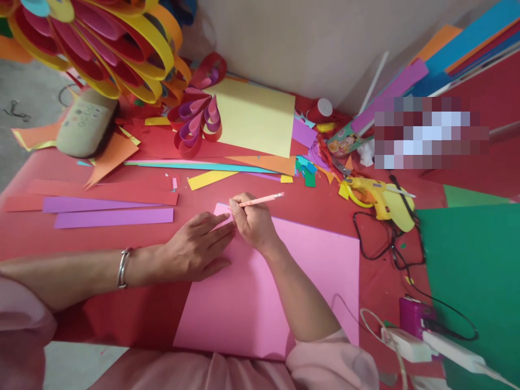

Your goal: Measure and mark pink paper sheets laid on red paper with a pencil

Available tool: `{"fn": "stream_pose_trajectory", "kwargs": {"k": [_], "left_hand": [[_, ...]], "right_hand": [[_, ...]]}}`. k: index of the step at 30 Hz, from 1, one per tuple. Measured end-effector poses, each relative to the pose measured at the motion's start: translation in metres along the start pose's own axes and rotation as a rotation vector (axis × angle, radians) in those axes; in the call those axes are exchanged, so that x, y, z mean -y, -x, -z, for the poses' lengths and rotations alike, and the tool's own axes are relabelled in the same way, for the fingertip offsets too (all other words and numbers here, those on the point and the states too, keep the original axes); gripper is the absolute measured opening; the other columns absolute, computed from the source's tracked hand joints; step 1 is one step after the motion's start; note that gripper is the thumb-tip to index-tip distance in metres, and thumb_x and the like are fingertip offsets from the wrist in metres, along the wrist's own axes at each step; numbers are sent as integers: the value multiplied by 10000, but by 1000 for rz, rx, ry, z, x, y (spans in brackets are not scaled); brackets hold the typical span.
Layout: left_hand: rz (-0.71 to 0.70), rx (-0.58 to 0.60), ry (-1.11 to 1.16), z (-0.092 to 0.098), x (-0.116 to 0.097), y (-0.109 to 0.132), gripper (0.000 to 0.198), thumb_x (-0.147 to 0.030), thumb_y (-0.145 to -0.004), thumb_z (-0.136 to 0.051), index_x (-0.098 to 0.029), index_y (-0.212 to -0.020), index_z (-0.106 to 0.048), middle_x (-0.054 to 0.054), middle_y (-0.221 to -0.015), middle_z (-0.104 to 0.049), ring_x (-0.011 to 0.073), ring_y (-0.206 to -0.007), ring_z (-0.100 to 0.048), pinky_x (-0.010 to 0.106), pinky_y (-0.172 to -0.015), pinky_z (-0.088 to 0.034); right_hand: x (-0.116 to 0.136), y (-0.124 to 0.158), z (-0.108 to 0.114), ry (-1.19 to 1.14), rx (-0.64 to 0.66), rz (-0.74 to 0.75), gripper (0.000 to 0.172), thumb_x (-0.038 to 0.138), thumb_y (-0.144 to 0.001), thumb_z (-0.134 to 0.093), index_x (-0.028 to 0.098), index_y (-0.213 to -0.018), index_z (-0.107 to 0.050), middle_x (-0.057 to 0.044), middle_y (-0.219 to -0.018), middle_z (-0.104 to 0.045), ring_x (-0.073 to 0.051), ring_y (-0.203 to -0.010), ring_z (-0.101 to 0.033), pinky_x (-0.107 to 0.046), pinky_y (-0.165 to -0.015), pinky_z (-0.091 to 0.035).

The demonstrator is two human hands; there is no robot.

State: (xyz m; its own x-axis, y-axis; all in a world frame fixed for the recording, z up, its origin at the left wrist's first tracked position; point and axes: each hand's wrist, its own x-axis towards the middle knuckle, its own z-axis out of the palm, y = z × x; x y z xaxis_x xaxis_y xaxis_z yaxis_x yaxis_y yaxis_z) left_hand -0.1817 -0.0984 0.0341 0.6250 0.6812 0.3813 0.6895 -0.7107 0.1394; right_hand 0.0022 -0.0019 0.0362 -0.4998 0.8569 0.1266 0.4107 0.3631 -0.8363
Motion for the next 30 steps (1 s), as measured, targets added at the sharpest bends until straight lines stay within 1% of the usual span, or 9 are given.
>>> {"fn": "stream_pose_trajectory", "kwargs": {"k": [7,11,18,21,25,28,30], "left_hand": [[-5,-9,-15,1,0,0,452,-432,-1024,-600,-60,-1255,-713,225,-1329,-724,425,-1289,-653,547,-1006,-505],[-5,-20,-1,0,0,0,459,-421,-1021,-606,-35,-1247,-710,232,-1318,-728,425,-1286,-654,544,-1006,-506],[-8,-22,-5,0,0,0,460,-424,-1021,-599,-34,-1234,-715,234,-1313,-731,431,-1273,-663,545,-990,-518],[-5,-9,3,-1,0,1,454,-424,-1017,-606,-56,-1262,-707,234,-1324,-725,432,-1296,-648,552,-1002,-514],[6,6,31,-2,0,3,479,-413,-994,-647,-64,-1320,-680,248,-1341,-706,445,-1319,-627,576,-1027,-496],[-3,-12,12,-2,0,3,464,-421,-996,-646,-66,-1292,-691,246,-1331,-710,440,-1304,-636,571,-1025,-500],[-15,-29,-13,-2,0,2,440,-420,-1008,-631,-62,-1252,-705,238,-1324,-717,430,-1290,-646,570,-1039,-499]], "right_hand": [[-2,0,-1,-26,-26,33,309,416,-1088,-473,234,-905,-644,-41,-868,-708,-189,-821,-684,-304,-763,-500],[-2,0,-1,-29,7,16,332,437,-1091,-467,238,-891,-641,-36,-853,-710,-187,-811,-690,-298,-745,-503],[-2,0,0,-5,-1,19,335,448,-1090,-461,245,-901,-649,-38,-861,-715,-195,-818,-690,-308,-764,-515],[-2,0,-1,1,-1,15,339,455,-1091,-457,249,-901,-648,-37,-857,-714,-193,-811,-692,-307,-757,-516],[-3,0,-3,16,-33,8,349,484,-1085,-450,254,-915,-650,-50,-890,-730,-204,-852,-702,-321,-790,-536],[-4,0,-4,-83,-61,-40,329,503,-1072,-491,253,-932,-654,-50,-904,-741,-204,-877,-719,-325,-806,-559],[-5,1,-3,-215,-116,-100,324,524,-1065,-515,252,-949,-646,-37,-880,-739,-188,-813,-713,-317,-778,-574]]}}
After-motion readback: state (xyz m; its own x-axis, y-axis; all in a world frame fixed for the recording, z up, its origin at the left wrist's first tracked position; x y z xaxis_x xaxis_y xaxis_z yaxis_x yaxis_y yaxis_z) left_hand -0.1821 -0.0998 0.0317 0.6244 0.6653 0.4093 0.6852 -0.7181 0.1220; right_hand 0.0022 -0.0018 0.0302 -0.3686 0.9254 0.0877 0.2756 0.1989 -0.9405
